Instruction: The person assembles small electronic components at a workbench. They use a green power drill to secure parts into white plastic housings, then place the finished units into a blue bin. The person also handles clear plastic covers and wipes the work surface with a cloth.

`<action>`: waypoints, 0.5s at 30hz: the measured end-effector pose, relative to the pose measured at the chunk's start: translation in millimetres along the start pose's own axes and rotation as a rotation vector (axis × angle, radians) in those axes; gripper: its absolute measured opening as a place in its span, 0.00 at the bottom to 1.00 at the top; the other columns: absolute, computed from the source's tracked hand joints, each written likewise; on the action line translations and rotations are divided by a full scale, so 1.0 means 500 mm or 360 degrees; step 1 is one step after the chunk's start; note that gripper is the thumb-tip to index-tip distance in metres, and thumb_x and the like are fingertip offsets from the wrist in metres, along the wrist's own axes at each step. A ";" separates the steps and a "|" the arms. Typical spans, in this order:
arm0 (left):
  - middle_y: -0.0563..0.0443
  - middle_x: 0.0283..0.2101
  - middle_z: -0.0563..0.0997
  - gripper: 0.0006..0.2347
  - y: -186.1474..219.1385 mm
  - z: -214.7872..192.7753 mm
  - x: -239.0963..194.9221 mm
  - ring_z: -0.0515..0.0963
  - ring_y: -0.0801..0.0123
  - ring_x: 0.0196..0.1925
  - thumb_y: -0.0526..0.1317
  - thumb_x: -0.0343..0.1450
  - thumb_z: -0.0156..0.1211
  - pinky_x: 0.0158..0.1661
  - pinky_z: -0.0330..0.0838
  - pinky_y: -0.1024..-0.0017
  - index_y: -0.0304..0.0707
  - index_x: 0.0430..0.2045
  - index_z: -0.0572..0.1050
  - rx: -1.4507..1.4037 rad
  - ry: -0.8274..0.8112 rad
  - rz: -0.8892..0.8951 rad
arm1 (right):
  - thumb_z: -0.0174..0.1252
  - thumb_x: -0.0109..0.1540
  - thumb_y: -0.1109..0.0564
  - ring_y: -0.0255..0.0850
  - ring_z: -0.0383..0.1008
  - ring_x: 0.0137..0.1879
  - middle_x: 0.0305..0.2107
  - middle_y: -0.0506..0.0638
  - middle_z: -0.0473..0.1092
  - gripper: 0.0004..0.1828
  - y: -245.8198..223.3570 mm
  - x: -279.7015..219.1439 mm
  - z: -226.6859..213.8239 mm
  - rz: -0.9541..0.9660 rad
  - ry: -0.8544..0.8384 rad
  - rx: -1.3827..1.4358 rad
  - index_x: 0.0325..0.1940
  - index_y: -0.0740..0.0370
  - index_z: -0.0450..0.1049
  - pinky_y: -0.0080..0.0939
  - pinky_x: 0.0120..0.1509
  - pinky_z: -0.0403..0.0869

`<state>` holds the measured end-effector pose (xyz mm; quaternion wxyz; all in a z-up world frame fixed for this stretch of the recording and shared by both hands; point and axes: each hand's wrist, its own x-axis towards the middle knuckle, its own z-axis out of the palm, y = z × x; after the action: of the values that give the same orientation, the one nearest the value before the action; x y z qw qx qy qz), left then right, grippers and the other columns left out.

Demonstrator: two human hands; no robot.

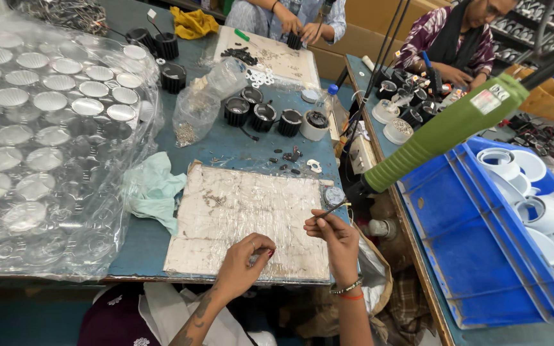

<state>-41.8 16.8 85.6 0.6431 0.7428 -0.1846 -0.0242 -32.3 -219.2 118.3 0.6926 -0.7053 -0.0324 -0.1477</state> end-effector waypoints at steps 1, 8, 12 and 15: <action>0.50 0.39 0.82 0.05 0.000 0.000 0.000 0.86 0.68 0.41 0.31 0.70 0.57 0.38 0.78 0.70 0.34 0.36 0.79 -0.0009 0.0004 -0.0018 | 0.55 0.67 0.62 0.43 0.82 0.41 0.36 0.57 0.79 0.16 -0.002 -0.002 -0.003 0.0012 -0.0039 0.0055 0.55 0.75 0.76 0.41 0.48 0.82; 0.48 0.38 0.83 0.05 -0.005 -0.001 0.001 0.87 0.66 0.39 0.31 0.70 0.57 0.39 0.78 0.71 0.32 0.35 0.79 -0.0022 0.0031 0.0124 | 0.55 0.66 0.63 0.44 0.82 0.43 0.38 0.59 0.79 0.17 -0.020 -0.015 0.006 0.0039 -0.0138 0.0078 0.56 0.76 0.75 0.42 0.48 0.82; 0.47 0.37 0.83 0.04 -0.009 0.000 0.007 0.87 0.65 0.39 0.31 0.70 0.58 0.39 0.79 0.71 0.32 0.35 0.79 -0.0045 0.0017 0.0134 | 0.56 0.65 0.64 0.43 0.83 0.44 0.39 0.58 0.80 0.16 -0.029 -0.018 0.013 0.0033 -0.0225 -0.0055 0.55 0.75 0.75 0.41 0.49 0.82; 0.47 0.36 0.83 0.04 -0.013 0.002 0.009 0.87 0.65 0.39 0.32 0.70 0.59 0.38 0.78 0.71 0.33 0.35 0.79 -0.0025 0.0023 0.0105 | 0.57 0.64 0.64 0.41 0.83 0.45 0.38 0.57 0.80 0.15 -0.029 -0.020 0.008 0.0051 -0.0233 -0.0194 0.54 0.74 0.76 0.39 0.50 0.82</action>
<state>-36.5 15.4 79.9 0.6508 0.7313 -0.2042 0.0011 -44.9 -213.0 129.6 0.6465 -0.7554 -0.0625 -0.0864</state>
